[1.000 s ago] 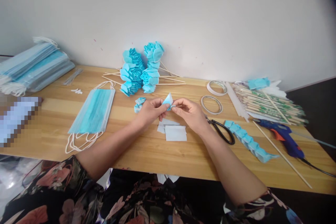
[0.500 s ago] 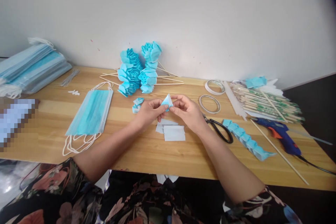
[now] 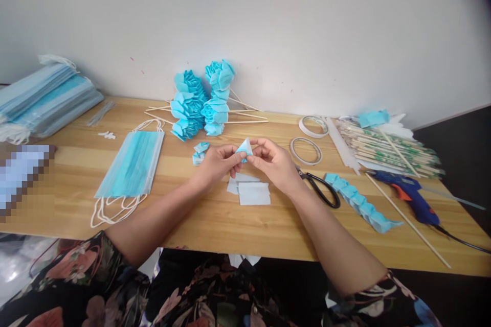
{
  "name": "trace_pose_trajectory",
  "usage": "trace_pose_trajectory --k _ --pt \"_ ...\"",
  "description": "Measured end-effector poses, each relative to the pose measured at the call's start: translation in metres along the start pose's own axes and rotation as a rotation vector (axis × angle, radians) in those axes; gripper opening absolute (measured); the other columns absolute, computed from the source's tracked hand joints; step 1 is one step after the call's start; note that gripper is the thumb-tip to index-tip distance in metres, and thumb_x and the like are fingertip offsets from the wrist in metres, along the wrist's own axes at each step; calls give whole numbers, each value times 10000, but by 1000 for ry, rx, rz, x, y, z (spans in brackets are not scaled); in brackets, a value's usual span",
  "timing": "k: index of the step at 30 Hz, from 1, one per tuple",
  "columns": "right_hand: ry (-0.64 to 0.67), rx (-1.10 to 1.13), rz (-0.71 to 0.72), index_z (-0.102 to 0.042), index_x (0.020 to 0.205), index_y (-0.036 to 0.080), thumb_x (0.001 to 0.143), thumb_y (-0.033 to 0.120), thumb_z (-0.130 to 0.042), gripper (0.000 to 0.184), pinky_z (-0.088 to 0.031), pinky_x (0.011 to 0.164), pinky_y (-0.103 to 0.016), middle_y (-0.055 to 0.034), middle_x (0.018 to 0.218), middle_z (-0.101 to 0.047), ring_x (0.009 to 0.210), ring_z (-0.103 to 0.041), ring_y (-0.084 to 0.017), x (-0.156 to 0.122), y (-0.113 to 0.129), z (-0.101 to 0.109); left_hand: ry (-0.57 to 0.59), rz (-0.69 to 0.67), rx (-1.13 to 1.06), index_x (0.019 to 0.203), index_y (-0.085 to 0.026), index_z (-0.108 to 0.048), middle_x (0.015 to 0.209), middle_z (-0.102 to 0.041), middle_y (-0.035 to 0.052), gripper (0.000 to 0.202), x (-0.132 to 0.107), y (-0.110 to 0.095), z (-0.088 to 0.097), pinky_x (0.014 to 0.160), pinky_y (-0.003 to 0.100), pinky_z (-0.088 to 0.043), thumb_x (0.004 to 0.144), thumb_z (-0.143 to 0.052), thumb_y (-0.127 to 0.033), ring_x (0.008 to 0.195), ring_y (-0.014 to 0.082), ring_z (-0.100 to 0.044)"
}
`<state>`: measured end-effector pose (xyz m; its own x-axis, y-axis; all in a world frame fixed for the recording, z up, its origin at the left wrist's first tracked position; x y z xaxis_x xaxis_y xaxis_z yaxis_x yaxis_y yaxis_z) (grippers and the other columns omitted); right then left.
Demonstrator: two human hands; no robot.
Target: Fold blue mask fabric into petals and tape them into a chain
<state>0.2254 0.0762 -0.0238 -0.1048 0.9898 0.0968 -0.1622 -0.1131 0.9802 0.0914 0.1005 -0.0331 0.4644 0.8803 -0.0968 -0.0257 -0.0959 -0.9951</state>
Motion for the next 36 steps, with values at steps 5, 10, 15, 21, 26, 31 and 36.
trace_pose_trajectory --k 5,10,15,21,26,31,36 --pt "17 0 -11 -641 1142 225 827 374 -714 355 -497 734 -301 4 807 -690 749 -650 -157 -1 0 -2 -18 26 12 658 -150 -592 571 -593 -16 250 2 2 2 461 202 -451 800 -698 -327 449 68 -524" --pt "24 -3 0 -673 1115 215 842 367 -695 313 -512 752 -302 -11 835 -727 777 -677 -165 -2 5 -2 -20 19 30 665 -145 -585 573 -589 -20 254 1 2 3 462 198 -449 805 -691 -330 446 66 -522" --pt "19 2 19 -696 1071 221 866 369 -664 254 -526 783 -306 -14 856 -753 808 -702 -173 -2 6 -2 1 2 45 673 -140 -586 583 -592 -15 277 0 -1 2 473 191 -450 827 -676 -351 453 61 -524" --pt "-16 -33 18 -681 1113 206 858 334 -667 285 -507 729 -294 -4 807 -726 748 -670 -160 -2 2 2 28 2 21 683 -142 -589 593 -591 -18 279 1 -2 -2 478 201 -458 821 -689 -363 466 67 -533" --pt "-31 -39 7 -695 1086 212 868 379 -661 277 -503 735 -295 -3 817 -715 754 -654 -156 -2 1 3 8 35 40 678 -143 -584 582 -589 -29 235 1 1 0 483 201 -460 796 -709 -304 462 67 -538" --pt "-16 0 21 -704 973 212 822 402 -716 243 -517 771 -311 -16 859 -706 799 -649 -168 -1 5 3 55 62 91 644 -141 -578 550 -590 -26 255 -1 2 -3 480 186 -435 816 -680 -298 456 64 -541" --pt "-48 -48 59 -696 894 213 824 357 -716 162 -508 717 -300 4 777 -661 727 -617 -148 -1 3 6 97 98 116 650 -148 -577 530 -584 -35 265 -2 7 -8 461 186 -420 812 -680 -330 433 68 -537"
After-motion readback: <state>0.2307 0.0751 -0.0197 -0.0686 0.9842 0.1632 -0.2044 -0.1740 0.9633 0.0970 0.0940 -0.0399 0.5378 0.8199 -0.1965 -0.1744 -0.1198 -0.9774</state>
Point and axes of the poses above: each hand's wrist, its own x-axis towards the middle knuckle, its own z-axis out of the back of the hand, y = z × x, the point moved 8 cm from there along x, towards the middle knuckle
